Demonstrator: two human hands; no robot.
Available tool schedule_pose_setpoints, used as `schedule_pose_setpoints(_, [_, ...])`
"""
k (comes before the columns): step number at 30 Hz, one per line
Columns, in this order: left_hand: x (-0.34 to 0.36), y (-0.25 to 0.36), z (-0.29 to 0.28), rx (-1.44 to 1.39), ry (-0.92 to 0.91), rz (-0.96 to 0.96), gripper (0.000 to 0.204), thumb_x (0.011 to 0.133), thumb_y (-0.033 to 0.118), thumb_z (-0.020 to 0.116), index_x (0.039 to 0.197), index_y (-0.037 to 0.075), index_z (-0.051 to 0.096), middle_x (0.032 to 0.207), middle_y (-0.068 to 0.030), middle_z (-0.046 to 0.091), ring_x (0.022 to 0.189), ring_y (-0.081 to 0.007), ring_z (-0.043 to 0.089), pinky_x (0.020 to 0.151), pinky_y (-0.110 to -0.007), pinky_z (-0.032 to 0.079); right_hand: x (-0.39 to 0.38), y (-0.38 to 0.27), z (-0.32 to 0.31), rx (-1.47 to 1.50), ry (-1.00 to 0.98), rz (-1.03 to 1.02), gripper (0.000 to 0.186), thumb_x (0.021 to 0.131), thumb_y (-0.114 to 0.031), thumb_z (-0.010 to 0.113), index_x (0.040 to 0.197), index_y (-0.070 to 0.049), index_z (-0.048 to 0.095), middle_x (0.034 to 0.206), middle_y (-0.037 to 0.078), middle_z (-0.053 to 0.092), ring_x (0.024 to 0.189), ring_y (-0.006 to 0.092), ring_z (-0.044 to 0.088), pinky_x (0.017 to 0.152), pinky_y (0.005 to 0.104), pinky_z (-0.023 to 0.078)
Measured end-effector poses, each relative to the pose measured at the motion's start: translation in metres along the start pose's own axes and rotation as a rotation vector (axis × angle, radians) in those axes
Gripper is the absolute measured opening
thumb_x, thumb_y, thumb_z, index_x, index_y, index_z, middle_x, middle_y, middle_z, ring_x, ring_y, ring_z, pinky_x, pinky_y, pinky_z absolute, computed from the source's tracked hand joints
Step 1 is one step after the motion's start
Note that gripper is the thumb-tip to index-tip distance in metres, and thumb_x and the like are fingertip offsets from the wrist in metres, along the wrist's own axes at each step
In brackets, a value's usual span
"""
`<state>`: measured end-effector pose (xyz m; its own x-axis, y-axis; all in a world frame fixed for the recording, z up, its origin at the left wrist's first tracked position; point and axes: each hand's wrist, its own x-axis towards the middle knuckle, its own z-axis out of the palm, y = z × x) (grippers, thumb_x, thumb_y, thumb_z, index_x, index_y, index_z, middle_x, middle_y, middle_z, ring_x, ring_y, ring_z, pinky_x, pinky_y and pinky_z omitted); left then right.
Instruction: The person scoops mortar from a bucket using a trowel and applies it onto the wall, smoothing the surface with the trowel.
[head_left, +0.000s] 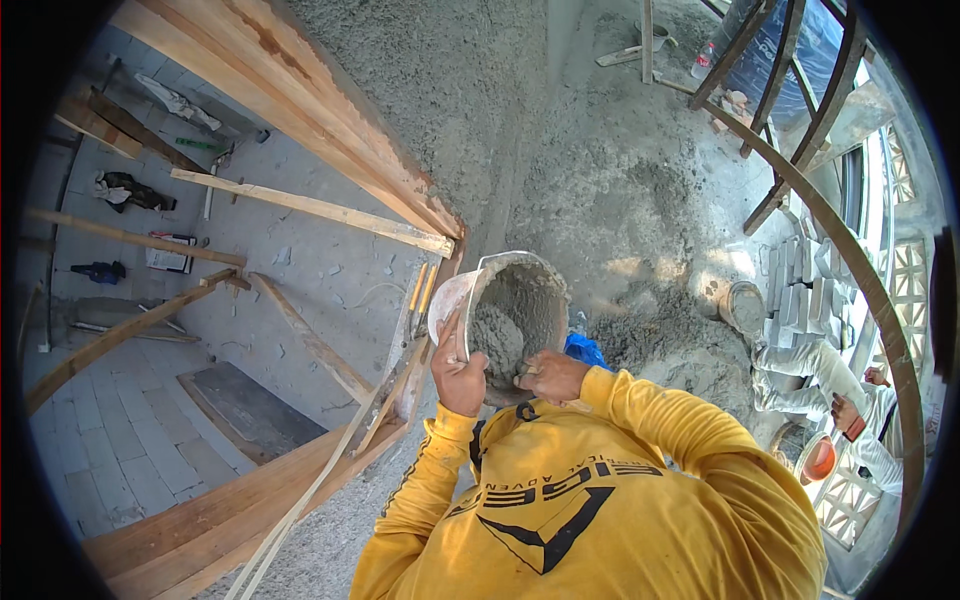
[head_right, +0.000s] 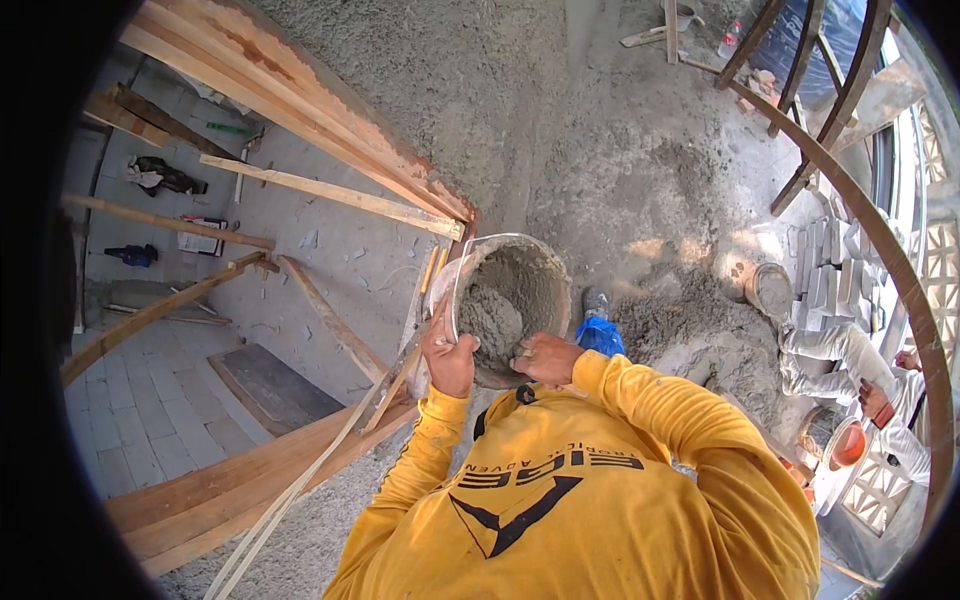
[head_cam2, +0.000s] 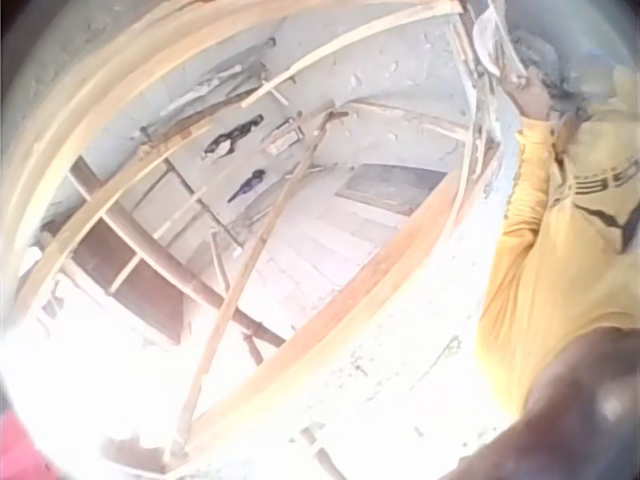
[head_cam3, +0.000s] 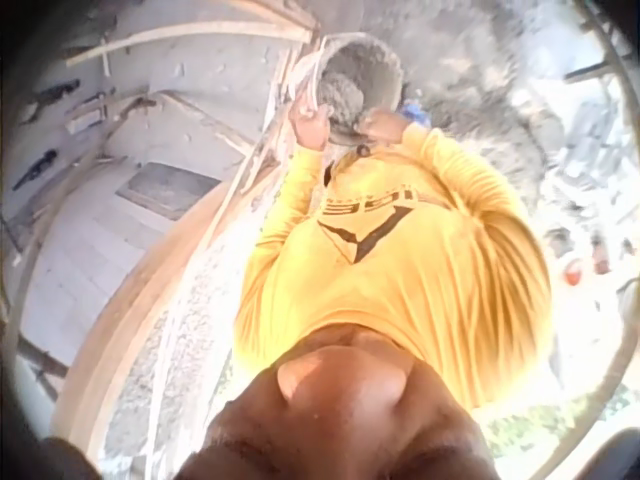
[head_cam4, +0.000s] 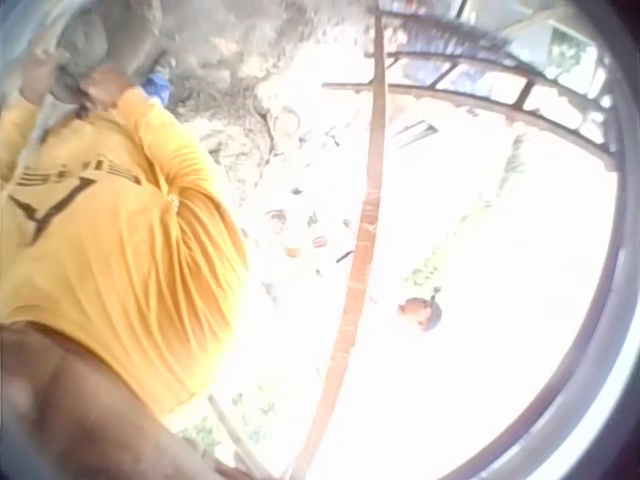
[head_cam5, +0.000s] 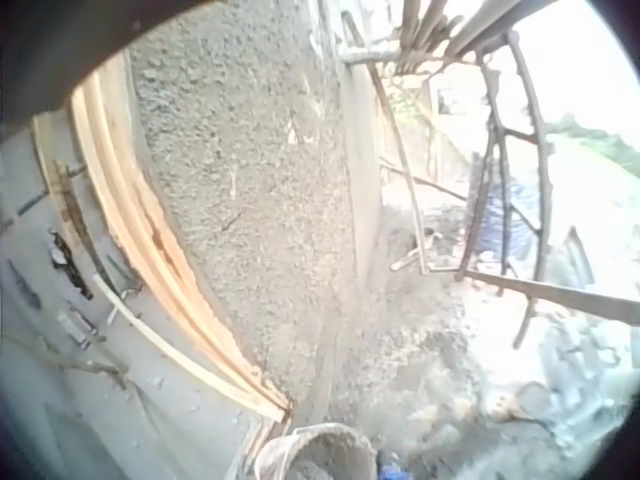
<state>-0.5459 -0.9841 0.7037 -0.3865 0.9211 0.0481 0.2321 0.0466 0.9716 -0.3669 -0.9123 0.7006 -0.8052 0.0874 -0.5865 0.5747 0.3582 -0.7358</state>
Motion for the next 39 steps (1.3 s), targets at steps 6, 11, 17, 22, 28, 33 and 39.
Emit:
schedule_pose_setpoints(6, [-0.006,-0.015,-0.022,-0.218,0.163,-0.118,0.066,0.067,-0.003,0.051,0.132,-0.011,0.050,0.136,-0.0179,0.053,0.126,-0.0238,0.048,0.106,-0.031,0.036,-0.016,0.003,0.020,0.045,0.533,-0.016,0.042,0.091,-0.031,0.051,0.105,0.008,0.059,0.089,0.031,0.063,0.089,0.0448,0.062,0.084,0.0497,0.048])
schedule_pose_setpoints(11, [0.008,-0.013,-0.005,-0.265,0.223,-0.197,0.066,0.069,-0.007,0.049,0.134,-0.012,0.047,0.134,-0.0148,0.054,0.122,-0.0203,0.050,0.101,-0.026,0.038,0.003,0.028,-0.012,-0.010,0.423,0.182,0.049,0.089,-0.036,0.052,0.101,0.011,0.060,0.093,0.032,0.063,0.091,0.0466,0.062,0.081,0.0509,0.049])
schedule_pose_setpoints(17, [0.018,-0.021,0.005,-0.241,0.240,-0.251,0.065,0.069,-0.007,0.048,0.134,-0.013,0.047,0.129,-0.0125,0.056,0.112,-0.0179,0.053,0.090,-0.023,0.043,-0.010,0.052,-0.006,0.086,0.459,0.298,0.043,0.088,-0.031,0.053,0.101,0.009,0.062,0.088,0.030,0.066,0.089,0.0444,0.064,0.080,0.0503,0.050])
schedule_pose_setpoints(22, [0.028,-0.045,0.010,-0.279,0.270,-0.298,0.066,0.067,-0.007,0.048,0.133,-0.010,0.050,0.122,-0.0111,0.059,0.098,-0.0160,0.055,0.081,-0.022,0.045,-0.032,0.062,-0.026,0.015,0.429,-0.002,0.025,0.090,-0.020,0.053,0.093,0.004,0.060,0.070,0.019,0.061,0.068,0.0276,0.063,0.061,0.0397,0.050])
schedule_pose_setpoints(28, [0.046,-0.039,0.024,-0.421,0.308,-0.393,0.067,0.063,-0.004,0.049,0.129,-0.004,0.056,0.115,-0.0072,0.064,0.092,-0.0188,0.061,0.081,-0.026,0.049,-0.073,0.107,-0.028,1.596,0.456,-0.169,0.018,0.088,-0.013,0.056,0.102,-0.001,0.055,0.072,0.004,0.050,0.059,0.0141,0.053,0.050,0.0296,0.047])
schedule_pose_setpoints(33, [0.033,-0.071,-0.015,-0.209,0.454,-0.625,0.046,0.063,0.007,0.055,0.108,-0.002,0.060,0.101,-0.0112,0.063,0.091,-0.0266,0.061,0.078,-0.036,0.051,-0.154,0.181,-0.050,1.846,0.863,-0.232,0.028,0.084,-0.008,0.059,0.112,-0.003,0.053,0.075,0.004,0.051,0.059,0.0135,0.053,0.050,0.0300,0.050])
schedule_pose_setpoints(39, [-0.003,-0.072,-0.047,0.175,0.647,-0.768,0.041,0.061,0.007,0.057,0.101,-0.001,0.064,0.099,-0.0088,0.062,0.084,-0.0235,0.055,0.077,-0.033,0.047,-0.171,0.267,-0.099,1.189,1.657,0.431,0.036,0.088,-0.014,0.057,0.121,0.000,0.050,0.088,0.010,0.055,0.060,0.0173,0.056,0.054,0.0322,0.051])
